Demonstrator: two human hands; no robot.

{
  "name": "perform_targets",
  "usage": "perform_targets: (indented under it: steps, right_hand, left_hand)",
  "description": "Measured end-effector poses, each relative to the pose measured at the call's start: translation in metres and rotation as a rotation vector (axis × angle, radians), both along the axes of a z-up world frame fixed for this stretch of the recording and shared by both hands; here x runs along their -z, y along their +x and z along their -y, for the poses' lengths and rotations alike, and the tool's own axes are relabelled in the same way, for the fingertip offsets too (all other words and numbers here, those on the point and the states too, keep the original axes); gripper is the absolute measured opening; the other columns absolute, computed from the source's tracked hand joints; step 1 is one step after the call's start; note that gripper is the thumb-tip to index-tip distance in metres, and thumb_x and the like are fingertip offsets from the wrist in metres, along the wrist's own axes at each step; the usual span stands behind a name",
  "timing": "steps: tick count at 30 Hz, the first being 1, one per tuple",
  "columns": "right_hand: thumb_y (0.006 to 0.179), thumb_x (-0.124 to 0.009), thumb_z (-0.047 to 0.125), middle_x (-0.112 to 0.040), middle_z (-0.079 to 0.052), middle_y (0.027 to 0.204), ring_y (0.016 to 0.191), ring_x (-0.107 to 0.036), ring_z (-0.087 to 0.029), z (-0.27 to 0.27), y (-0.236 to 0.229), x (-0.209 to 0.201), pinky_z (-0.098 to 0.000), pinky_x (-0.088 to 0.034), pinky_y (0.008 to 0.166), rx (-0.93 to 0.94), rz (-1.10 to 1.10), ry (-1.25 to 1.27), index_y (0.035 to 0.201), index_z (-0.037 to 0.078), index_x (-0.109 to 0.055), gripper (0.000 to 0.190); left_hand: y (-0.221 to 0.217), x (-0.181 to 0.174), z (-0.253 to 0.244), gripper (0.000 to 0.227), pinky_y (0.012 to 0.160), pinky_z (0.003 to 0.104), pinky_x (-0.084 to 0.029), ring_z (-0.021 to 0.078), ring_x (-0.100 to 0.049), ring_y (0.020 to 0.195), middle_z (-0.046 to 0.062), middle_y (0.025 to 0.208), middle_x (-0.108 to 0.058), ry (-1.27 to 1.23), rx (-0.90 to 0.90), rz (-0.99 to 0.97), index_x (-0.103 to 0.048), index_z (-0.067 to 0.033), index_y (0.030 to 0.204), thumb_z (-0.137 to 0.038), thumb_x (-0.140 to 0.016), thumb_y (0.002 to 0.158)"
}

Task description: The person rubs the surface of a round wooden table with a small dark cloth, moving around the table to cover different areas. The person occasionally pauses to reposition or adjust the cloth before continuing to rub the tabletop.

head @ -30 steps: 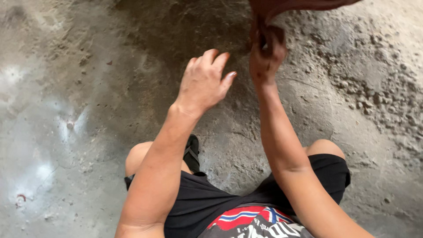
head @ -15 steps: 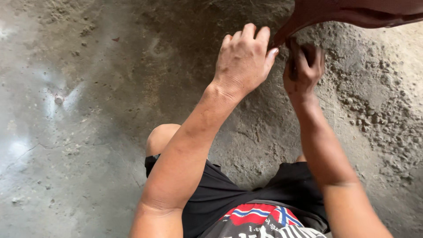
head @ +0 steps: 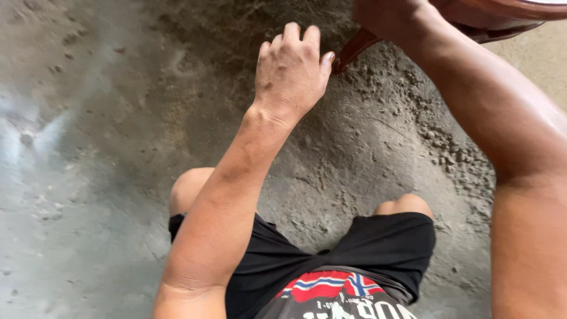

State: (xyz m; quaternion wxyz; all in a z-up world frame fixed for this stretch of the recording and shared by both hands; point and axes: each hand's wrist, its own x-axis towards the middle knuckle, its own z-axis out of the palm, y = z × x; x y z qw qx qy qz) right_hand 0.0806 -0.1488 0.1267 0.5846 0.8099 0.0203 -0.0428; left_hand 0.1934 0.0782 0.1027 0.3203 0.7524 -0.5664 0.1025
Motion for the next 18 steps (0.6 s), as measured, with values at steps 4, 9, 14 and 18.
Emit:
perform_targets:
  steps: [4,9,14,18]
  right_hand:
    - [0.078,-0.07,0.035,-0.068,0.012,0.095,0.103,-0.063,-0.005,0.004,-0.059,-0.007,-0.0201,-0.045,0.098,-0.319,0.096,-0.198,0.079,0.025,-0.074,0.01]
    - [0.081,-0.073,0.039,-0.061,0.005,0.101,0.117,-0.054,-0.017,0.012,-0.116,-0.034,-0.0342,-0.043,0.106,-0.329,-0.017,-0.149,0.08,0.023,-0.073,0.016]
    - [0.077,-0.071,0.036,-0.062,0.007,0.099,0.109,-0.053,-0.017,0.038,-0.185,-0.034,-0.034,-0.041,0.093,-0.318,-0.053,-0.174,0.082,0.023,-0.075,0.015]
    - [0.093,-0.07,0.028,-0.067,-0.001,0.113,0.109,-0.057,-0.019,0.056,-0.261,-0.011,-0.0344,-0.045,0.089,-0.092,0.056,-0.037,0.1,0.014,-0.078,0.017]
  left_hand:
    - [-0.008,0.0,-0.001,0.035,0.078,0.048,-0.054,0.0306,-0.069,0.086,0.016,0.097,-0.065,-0.016,0.008,-0.007,-0.066,-0.0056,0.102,-0.039,-0.074,0.093]
    - [-0.013,-0.002,-0.001,0.036,0.078,0.047,-0.054,0.0308,-0.069,0.087,0.017,0.098,-0.065,0.001,0.028,0.014,-0.066,-0.0057,0.103,-0.04,-0.074,0.094]
    - [-0.016,0.001,0.0,0.037,0.078,0.048,-0.054,0.0316,-0.07,0.087,0.017,0.097,-0.065,-0.027,0.023,0.032,-0.066,-0.0058,0.102,-0.041,-0.074,0.093]
    - [-0.02,0.005,0.004,0.038,0.075,0.047,-0.055,0.0304,-0.07,0.084,0.017,0.095,-0.066,0.006,0.053,0.046,-0.067,-0.0056,0.101,-0.041,-0.074,0.091]
